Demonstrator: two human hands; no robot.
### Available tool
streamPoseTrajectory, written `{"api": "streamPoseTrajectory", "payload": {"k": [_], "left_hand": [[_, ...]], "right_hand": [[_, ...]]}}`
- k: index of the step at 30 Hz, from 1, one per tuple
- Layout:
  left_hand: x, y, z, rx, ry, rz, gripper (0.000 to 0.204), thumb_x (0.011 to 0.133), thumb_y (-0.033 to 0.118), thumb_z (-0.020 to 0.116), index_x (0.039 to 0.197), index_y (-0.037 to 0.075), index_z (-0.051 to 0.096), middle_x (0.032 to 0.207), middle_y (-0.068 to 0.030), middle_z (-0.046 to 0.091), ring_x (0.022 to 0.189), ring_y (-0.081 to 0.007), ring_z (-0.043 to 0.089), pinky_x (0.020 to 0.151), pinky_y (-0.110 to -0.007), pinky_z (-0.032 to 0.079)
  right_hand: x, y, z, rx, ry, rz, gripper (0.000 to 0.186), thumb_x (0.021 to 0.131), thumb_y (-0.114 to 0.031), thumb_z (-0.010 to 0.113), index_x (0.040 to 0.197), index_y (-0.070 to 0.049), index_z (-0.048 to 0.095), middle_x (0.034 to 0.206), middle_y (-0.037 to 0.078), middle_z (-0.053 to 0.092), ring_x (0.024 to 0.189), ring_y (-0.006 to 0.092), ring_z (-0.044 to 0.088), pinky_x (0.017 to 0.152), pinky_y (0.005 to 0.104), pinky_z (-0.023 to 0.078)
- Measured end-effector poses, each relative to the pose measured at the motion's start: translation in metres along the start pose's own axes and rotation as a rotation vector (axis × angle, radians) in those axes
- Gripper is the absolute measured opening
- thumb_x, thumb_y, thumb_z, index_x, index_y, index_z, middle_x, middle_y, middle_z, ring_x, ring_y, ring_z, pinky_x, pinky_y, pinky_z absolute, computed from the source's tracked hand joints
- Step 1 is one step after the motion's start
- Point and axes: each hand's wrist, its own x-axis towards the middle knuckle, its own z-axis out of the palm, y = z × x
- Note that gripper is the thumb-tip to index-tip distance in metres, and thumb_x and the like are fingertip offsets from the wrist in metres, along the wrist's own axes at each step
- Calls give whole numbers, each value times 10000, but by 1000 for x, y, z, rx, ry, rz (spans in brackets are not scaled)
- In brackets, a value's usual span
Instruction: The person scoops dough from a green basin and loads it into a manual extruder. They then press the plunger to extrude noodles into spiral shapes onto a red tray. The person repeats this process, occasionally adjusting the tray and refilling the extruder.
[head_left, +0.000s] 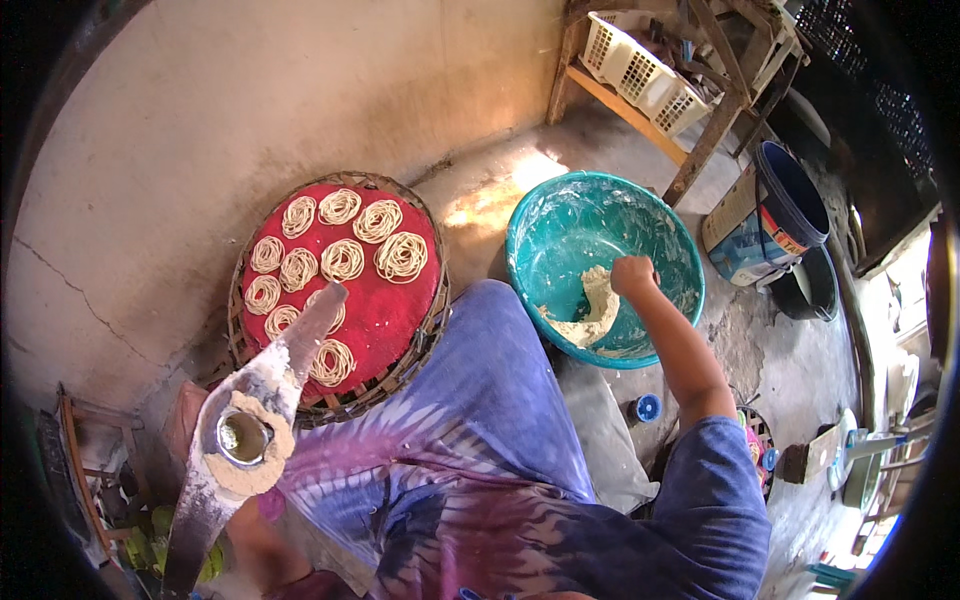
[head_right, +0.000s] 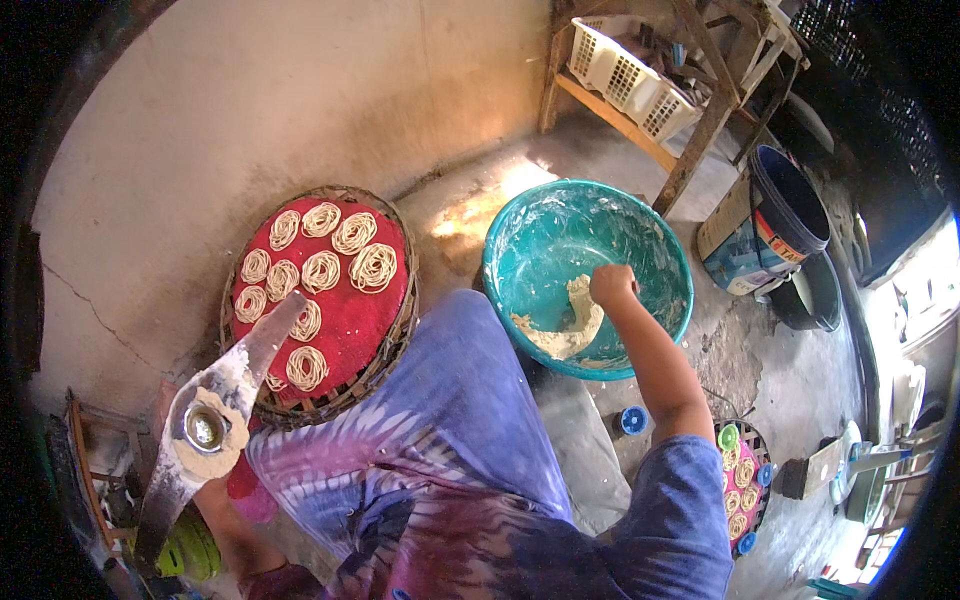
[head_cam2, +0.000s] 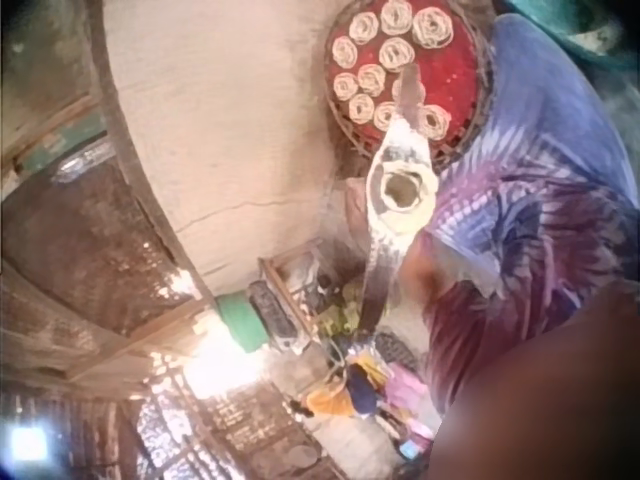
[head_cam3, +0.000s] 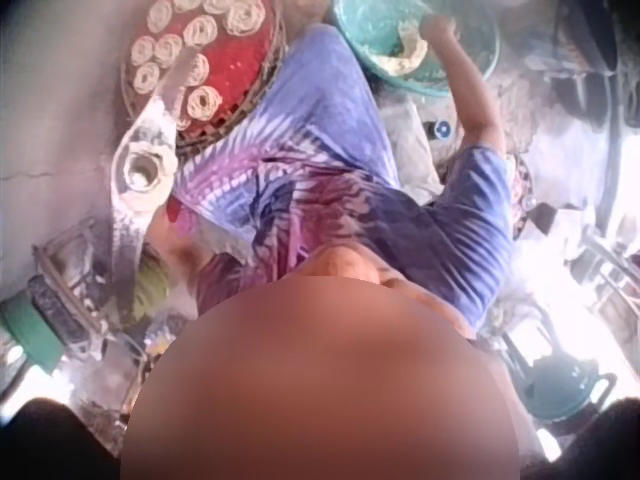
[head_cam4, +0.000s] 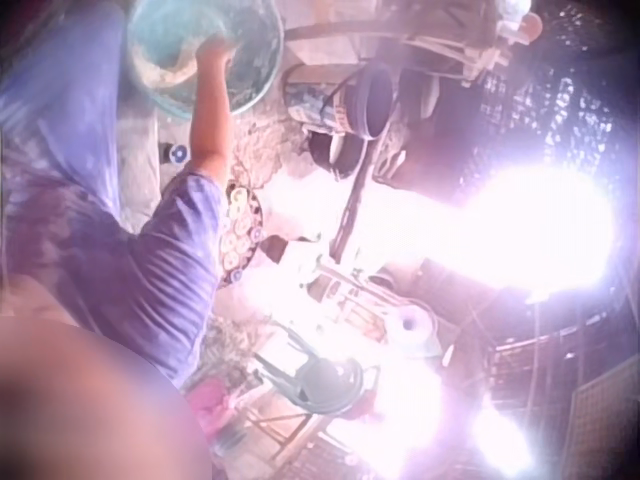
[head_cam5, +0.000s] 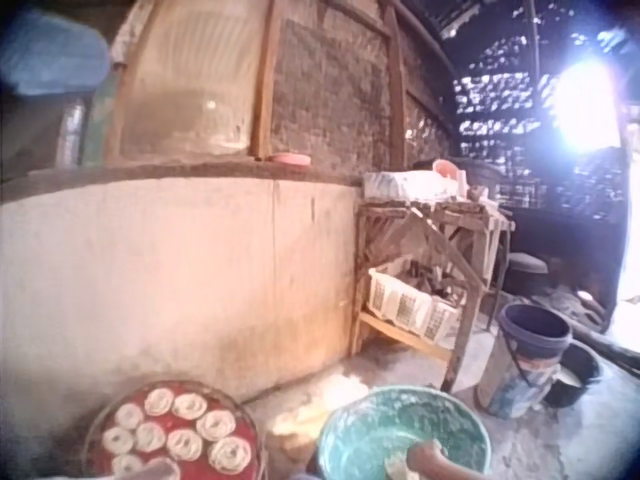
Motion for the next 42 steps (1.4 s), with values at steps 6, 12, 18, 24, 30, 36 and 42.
{"api": "streamPoseTrajectory", "payload": {"k": [6,12,18,24,30,36,42], "left_hand": [[-2,4,2,-10,5,-8,298,767,290,679,899,42,579,817,-131,556,735,-325,588,643,-446,474],[-8,3,3,-28,24,-18,277,759,281,683,870,48,581,795,-127,551,712,-324,585,621,-446,470],[-12,3,-5,-38,47,-34,257,750,272,688,840,55,583,772,-123,547,690,-323,581,599,-446,466],[-22,0,-8,-14,102,-69,238,742,262,692,811,61,585,750,-119,543,668,-322,578,577,-447,462],[-25,1,17,-476,-127,-237,213,712,224,710,781,73,577,722,-89,535,639,-294,580,555,-426,457],[-10,28,18,-515,-140,-175,345,628,259,742,927,118,641,790,-61,569,693,-262,612,581,-392,487],[-7,22,-6,-484,-217,-282,466,600,337,792,964,110,611,893,-91,592,849,-301,614,731,-422,504]], "right_hand": [[-18,-18,10,48,45,-48,214,824,-159,556,919,-97,737,977,129,716,906,267,705,729,389,567],[-64,-33,11,44,23,-177,194,789,-168,583,883,-76,727,929,136,719,881,282,708,744,394,561],[-56,7,18,330,-306,-236,293,799,-283,603,793,-3,690,735,163,688,599,253,670,537,410,533],[-94,40,-6,596,-308,-251,453,856,-422,610,889,22,694,713,167,663,588,261,630,563,374,517],[-195,74,-131,872,-201,-518,358,929,-260,610,1215,-46,635,763,68,652,658,103,539,610,285,466],[-249,1,-225,1204,-395,-854,372,941,-206,623,1262,-21,598,778,-9,601,668,50,487,586,221,424],[-282,-69,-255,678,354,-1149,335,872,-115,644,1205,-79,647,710,1,606,629,92,540,538,278,427]]}}
